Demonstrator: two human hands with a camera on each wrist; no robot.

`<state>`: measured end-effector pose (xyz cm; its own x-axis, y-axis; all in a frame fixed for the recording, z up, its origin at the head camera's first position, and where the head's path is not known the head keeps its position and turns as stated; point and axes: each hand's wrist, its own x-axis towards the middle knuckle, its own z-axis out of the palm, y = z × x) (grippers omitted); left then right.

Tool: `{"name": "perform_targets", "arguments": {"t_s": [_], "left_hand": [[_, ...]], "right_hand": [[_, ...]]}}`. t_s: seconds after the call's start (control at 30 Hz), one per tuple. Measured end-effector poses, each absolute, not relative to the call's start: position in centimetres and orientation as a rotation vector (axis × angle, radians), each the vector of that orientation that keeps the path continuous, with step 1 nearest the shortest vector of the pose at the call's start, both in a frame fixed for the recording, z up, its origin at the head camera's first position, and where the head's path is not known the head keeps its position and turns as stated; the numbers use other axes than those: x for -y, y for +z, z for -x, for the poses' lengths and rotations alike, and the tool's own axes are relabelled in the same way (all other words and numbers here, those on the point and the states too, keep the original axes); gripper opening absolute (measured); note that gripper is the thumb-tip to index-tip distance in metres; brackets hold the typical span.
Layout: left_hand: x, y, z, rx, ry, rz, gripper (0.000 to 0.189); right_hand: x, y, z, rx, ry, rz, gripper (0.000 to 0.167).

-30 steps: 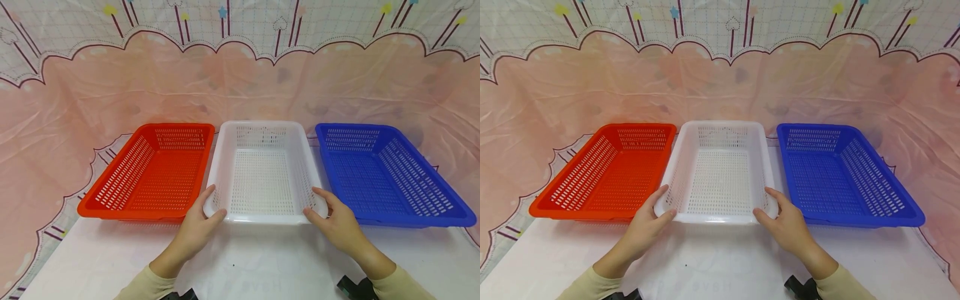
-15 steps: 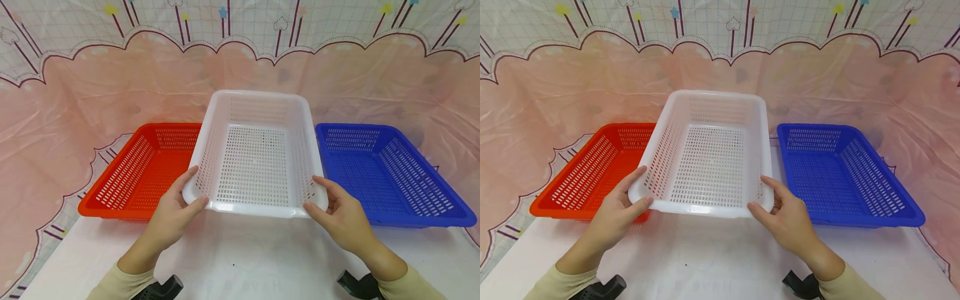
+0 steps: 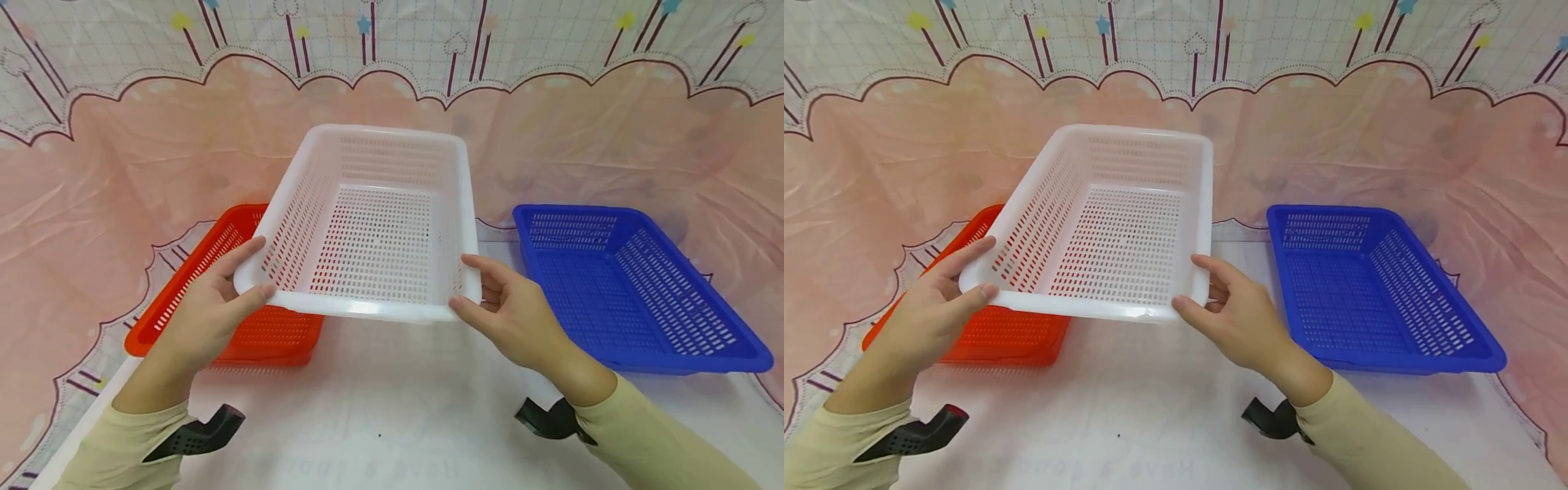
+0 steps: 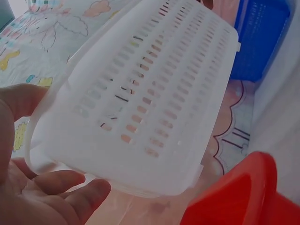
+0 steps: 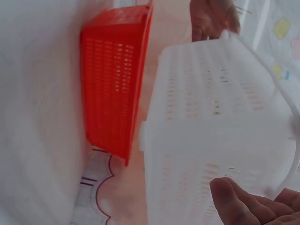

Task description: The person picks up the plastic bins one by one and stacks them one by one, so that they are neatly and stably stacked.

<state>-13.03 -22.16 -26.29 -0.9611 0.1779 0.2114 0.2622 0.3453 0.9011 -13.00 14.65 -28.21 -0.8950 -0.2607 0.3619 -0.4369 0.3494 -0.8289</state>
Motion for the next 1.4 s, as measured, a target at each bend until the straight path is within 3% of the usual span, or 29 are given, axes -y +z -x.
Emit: {"name": "perform_targets", "arguments": {"t_s": [0.47,0.67,1.4], "left_hand": [[31.0,-28.5,13.9,2.178,-2.088,0.651,0.065],[34.7,-29.7,13.6,2.105,-2.183,0.627,0.063],[41.5,-32.5,14.3,1.792,-2.238,0.633,0.058]], "right_hand": [[-8.4,-27.9,15.5,2.451,1.74,-0.799,0.065],[-5.9,-28.3,15.6,2.477,1.775,-0.847,0.066],[0.2,-28.7,15.4,2.56,1.81,-0.828,0.067]]}}
